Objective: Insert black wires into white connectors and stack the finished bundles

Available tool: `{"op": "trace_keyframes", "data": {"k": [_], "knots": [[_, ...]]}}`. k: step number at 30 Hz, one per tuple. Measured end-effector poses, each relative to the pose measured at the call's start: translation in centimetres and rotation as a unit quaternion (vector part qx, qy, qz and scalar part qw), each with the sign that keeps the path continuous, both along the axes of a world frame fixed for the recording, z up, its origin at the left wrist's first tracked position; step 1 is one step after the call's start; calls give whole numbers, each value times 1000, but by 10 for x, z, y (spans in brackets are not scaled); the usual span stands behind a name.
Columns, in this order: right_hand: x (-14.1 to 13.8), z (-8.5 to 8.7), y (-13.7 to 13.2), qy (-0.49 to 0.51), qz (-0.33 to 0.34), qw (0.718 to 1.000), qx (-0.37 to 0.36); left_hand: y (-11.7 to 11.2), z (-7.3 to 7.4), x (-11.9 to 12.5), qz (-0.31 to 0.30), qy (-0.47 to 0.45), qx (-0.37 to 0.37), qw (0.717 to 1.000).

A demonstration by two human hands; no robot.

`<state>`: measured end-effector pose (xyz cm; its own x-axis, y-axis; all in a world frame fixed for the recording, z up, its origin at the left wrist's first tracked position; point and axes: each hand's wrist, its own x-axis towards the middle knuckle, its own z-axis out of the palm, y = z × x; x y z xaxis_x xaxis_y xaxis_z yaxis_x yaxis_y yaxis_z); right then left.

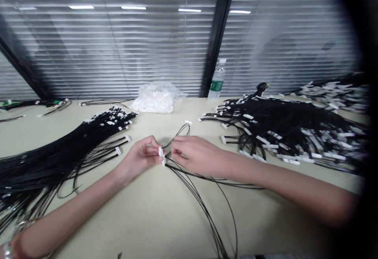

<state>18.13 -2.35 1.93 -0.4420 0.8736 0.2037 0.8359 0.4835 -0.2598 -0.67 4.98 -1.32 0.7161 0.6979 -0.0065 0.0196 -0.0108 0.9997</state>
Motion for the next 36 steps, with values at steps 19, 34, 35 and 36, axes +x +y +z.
{"op": "trace_keyframes", "data": {"k": [19, 34, 35, 36], "knots": [[32, 70, -5, 697, -14, 679, -229, 1, -1, 0, 3, -5, -10, 1000], [54, 96, -20, 723, -19, 691, 4, -2, -2, -1, -7, -10, -10, 1000], [46, 92, -18, 695, -26, 719, -6, -2, -3, -1, -12, -16, -16, 1000], [37, 85, -16, 652, -35, 757, -8, -3, -3, -1, -16, -20, -22, 999]]}}
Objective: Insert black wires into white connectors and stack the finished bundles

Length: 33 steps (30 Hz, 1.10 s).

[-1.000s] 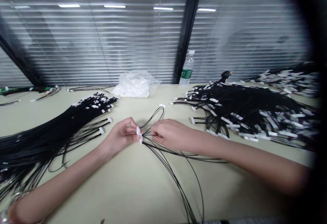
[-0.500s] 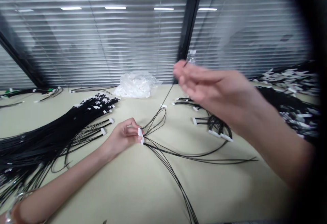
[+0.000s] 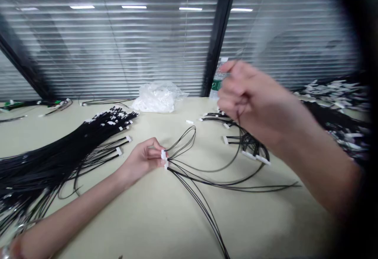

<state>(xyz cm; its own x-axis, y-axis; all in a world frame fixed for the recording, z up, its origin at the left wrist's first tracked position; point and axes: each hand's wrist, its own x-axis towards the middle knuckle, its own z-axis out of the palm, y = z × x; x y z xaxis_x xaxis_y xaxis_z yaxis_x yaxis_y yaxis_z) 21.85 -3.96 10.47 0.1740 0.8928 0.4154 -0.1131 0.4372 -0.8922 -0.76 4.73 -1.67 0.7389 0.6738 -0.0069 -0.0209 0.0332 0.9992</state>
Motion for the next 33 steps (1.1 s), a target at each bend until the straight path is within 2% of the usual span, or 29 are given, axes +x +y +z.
{"op": "trace_keyframes", "data": {"k": [2, 3, 4, 6, 8, 9, 13, 16, 19, 23, 26, 33], "knots": [[-17, -18, 4, -175, -15, 984, -20, -1, 0, 0, -2, -5, -13, 1000], [-24, -28, 6, -268, -19, 963, -23, -1, 0, 0, -3, -6, -19, 1000], [-30, -39, 8, -355, -14, 935, -18, -2, 0, 0, -6, -10, -24, 1000], [-40, -60, 11, -508, -30, 861, 17, -2, 1, 0, -15, -21, -30, 999], [-44, -76, 12, -599, -60, 797, 58, -3, 2, 0, -21, -29, -38, 999], [-45, -81, 13, -621, -72, 777, 74, -3, 3, 0, -21, -29, -42, 998], [-45, -88, 14, -650, -65, 750, 108, -3, 2, -1, -18, -25, -54, 998], [-43, -89, 15, -678, -70, 717, 147, -3, 2, -1, -18, -27, -60, 998], [-41, -92, 14, -714, -84, 669, 191, -3, 1, -1, -17, -27, -60, 998], [-42, -93, 13, -757, -98, 611, 211, -3, 1, -1, -18, -25, -58, 998], [-43, -93, 12, -767, -100, 601, 200, -3, 0, -1, -18, -24, -52, 998], [-47, -92, 10, -772, -105, 604, 164, -5, 2, -1, -16, -24, -30, 999]]}}
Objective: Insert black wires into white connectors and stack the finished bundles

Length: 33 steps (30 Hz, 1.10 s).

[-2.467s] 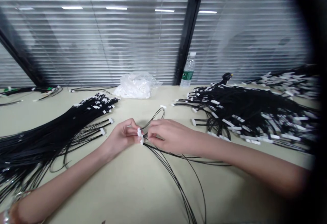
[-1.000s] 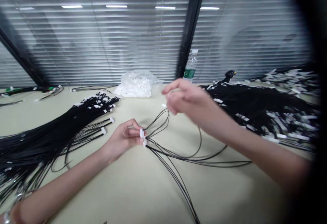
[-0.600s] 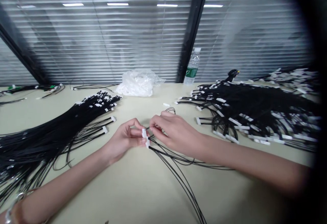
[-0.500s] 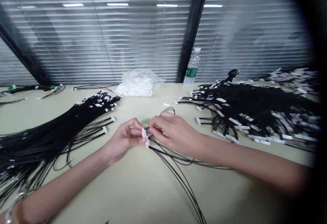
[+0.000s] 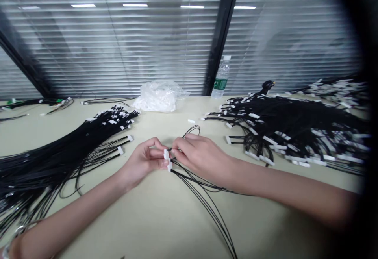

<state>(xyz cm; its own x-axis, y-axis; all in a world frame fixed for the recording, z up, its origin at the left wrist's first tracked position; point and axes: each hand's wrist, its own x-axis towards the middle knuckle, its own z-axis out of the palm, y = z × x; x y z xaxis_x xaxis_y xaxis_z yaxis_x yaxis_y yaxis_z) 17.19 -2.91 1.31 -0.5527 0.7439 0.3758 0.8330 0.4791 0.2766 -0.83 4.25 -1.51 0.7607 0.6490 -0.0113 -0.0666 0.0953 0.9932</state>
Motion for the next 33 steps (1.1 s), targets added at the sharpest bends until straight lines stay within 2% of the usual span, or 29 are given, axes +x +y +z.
{"op": "trace_keyframes", "data": {"k": [7, 12, 21, 27, 33], "knots": [[-3, -1, -2, 15, -16, 999, -33, -3, 2, 4, 33, 8, 38, 999], [-4, -2, -1, 94, -44, 993, -59, -4, 3, 4, 52, 14, 58, 997], [-1, 8, 0, 214, -66, 966, -130, -3, 0, 3, 42, 0, 55, 998], [-5, 0, 0, 178, -60, 976, -111, -4, 0, 3, 56, 21, 105, 993], [-7, -3, 0, 131, -44, 986, -95, -7, 2, 5, 75, 28, 94, 992]]}}
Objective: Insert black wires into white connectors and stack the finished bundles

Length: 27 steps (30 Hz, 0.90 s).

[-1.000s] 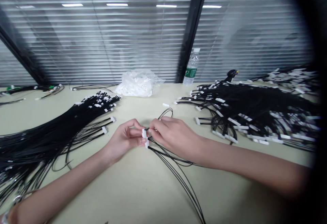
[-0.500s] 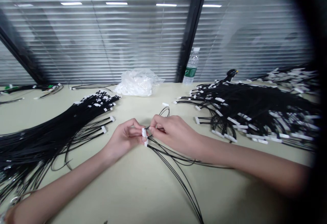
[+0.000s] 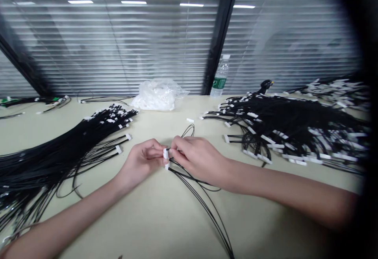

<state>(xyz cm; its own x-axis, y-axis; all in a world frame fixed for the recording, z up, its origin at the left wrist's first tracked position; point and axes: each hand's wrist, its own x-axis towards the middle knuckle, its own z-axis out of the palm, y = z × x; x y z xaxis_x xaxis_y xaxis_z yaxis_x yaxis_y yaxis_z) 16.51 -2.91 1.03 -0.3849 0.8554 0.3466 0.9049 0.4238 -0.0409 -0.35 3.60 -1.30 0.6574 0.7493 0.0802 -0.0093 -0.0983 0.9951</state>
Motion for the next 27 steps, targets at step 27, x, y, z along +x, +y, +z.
{"op": "trace_keyframes", "data": {"k": [27], "knots": [[77, 0, 64, 380, -32, 884, -270, 6, -2, -6, -130, -18, -33, 991]]}}
